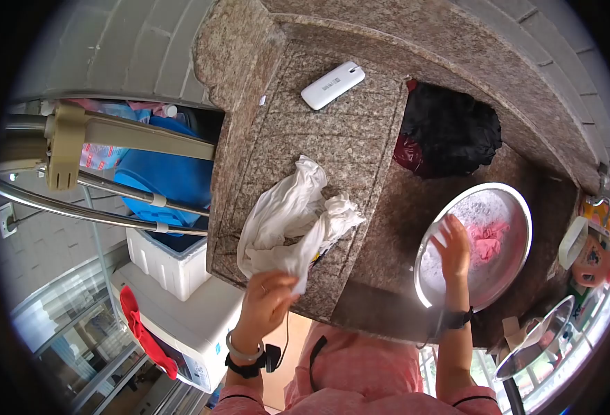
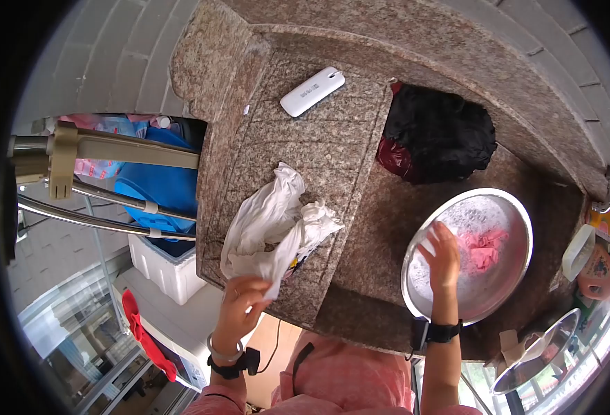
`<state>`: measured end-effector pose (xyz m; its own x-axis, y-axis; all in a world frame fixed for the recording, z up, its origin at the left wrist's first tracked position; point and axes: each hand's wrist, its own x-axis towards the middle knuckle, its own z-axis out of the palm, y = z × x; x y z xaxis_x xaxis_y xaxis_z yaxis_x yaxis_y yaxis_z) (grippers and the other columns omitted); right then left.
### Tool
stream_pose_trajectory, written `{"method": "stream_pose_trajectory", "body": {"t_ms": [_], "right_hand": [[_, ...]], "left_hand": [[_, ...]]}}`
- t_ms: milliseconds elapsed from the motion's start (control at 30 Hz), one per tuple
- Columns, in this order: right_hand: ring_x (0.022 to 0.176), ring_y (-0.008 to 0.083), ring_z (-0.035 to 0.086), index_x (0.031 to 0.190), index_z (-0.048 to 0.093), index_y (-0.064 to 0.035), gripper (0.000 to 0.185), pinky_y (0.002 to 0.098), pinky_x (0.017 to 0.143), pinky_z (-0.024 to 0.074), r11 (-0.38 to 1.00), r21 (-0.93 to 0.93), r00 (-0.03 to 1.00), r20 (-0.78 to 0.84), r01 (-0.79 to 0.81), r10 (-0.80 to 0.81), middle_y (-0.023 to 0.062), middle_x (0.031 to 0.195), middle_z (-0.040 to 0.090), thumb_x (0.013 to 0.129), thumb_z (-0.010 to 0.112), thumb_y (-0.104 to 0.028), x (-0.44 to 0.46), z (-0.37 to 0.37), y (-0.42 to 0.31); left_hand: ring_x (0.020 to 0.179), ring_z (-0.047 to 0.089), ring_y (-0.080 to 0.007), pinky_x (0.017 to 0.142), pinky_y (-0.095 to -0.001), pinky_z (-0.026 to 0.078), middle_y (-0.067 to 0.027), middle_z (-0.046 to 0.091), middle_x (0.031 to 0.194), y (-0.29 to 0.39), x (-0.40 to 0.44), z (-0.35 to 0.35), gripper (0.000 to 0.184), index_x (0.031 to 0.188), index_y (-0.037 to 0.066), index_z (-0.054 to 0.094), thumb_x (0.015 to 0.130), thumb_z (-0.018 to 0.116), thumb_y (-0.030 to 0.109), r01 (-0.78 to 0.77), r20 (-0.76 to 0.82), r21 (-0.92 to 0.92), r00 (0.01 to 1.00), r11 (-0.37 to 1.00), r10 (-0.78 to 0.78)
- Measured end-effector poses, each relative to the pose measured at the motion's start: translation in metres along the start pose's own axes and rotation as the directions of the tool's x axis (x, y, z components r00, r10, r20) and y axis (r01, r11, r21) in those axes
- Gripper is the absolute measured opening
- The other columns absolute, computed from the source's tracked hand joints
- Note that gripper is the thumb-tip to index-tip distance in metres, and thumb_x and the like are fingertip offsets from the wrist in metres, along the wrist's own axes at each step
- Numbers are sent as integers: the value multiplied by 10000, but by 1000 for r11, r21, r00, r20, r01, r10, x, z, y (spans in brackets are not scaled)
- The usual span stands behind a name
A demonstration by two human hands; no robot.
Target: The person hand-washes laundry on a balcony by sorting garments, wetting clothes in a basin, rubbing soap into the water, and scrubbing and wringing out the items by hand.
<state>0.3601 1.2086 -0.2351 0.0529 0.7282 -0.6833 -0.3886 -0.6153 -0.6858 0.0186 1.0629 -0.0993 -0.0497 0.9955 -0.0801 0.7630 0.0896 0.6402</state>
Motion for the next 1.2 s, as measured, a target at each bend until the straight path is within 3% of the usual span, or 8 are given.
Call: {"method": "stream_pose_trajectory", "body": {"t_ms": [67, 200, 367, 533, 667, 1000, 1100, 1200], "right_hand": [[963, 140, 509, 1133, 523, -68, 276, 242, 738, 443, 730, -574, 927, 178, 370, -329, 50, 1227, 496, 857, 522, -60, -8, 15, -2], [886, 182, 527, 1097, 504, -74, 443, 287, 734, 441, 408, -472, 599, 750, 782, -281, 93, 1139, 525, 702, 689, 9, -53, 106, 0], [797, 199, 561, 1123, 518, -82, 518, 324, 672, 476, 293, -685, 732, 677, 667, -82, 115, 1043, 558, 652, 716, -2, -56, 148, 41], [837, 249, 570, 914, 618, -91, 353, 323, 705, 461, 698, -482, 628, 776, 529, 61, 82, 950, 570, 590, 736, -13, -47, 115, 23], [1103, 268, 437, 790, 632, -122, 265, 384, 906, 361, 423, -371, 369, 925, 827, 90, 75, 1154, 486, 564, 758, -66, -63, 95, -15], [1212, 304, 390, 796, 595, -88, 231, 411, 936, 349, 369, -328, 377, 924, 870, -69, 64, 1178, 467, 618, 740, -112, -59, 109, 3], [1283, 325, 322, 844, 590, -89, 225, 440, 976, 327, 495, -267, 381, 913, 827, -144, 82, 1231, 446, 676, 726, -152, -44, 115, 7], [1292, 255, 321, 863, 569, -101, 236, 471, 977, 299, 178, -332, 335, 942, 926, 11, 73, 1321, 409, 689, 711, -174, -41, 129, 7]], "left_hand": [[936, 543, -271, 823, -374, 397, -55, 615, 978, 11, -7, -8, 163, 812, 73, 558, 708, 683, 79, 17, 67, -165, 998, 986, -6], [901, 551, -265, 792, -368, 430, -67, 620, 945, 8, -17, -9, 163, 831, 66, 577, 719, 694, 80, 42, 241, -278, 970, 960, 28], [732, 585, -220, 608, -293, 472, -68, 549, 765, 18, -20, -35, 114, 916, 45, 593, 809, 626, 63, 404, 517, -614, 855, 677, -41], [593, 592, -155, 502, -252, 423, -59, 575, 647, -9, -54, -50, 222, 867, 44, 537, 761, 700, 151, 736, 528, -337, 664, 587, -530], [509, 573, -207, 485, -296, 411, -49, 542, 537, -9, -42, -48, 522, 953, 81, 547, 640, 757, 443, 530, 557, 135, 658, 837, -506], [547, 572, -279, 499, -388, 411, -66, 541, 534, -10, -39, -35, 327, 719, 102, 595, 660, 719, 398, 169, 525, 360, 776, 918, -349], [528, 541, -283, 485, -400, 382, -62, 487, 503, 2, -29, -77, 321, 610, 70, 533, 641, 754, 301, 207, 656, 88, 724, 974, -213], [511, 496, -292, 465, -383, 351, -81, 443, 515, 13, -26, -115, 360, 534, 58, 459, 604, 786, 192, 248, 470, -258, 877, 934, -103]]}}
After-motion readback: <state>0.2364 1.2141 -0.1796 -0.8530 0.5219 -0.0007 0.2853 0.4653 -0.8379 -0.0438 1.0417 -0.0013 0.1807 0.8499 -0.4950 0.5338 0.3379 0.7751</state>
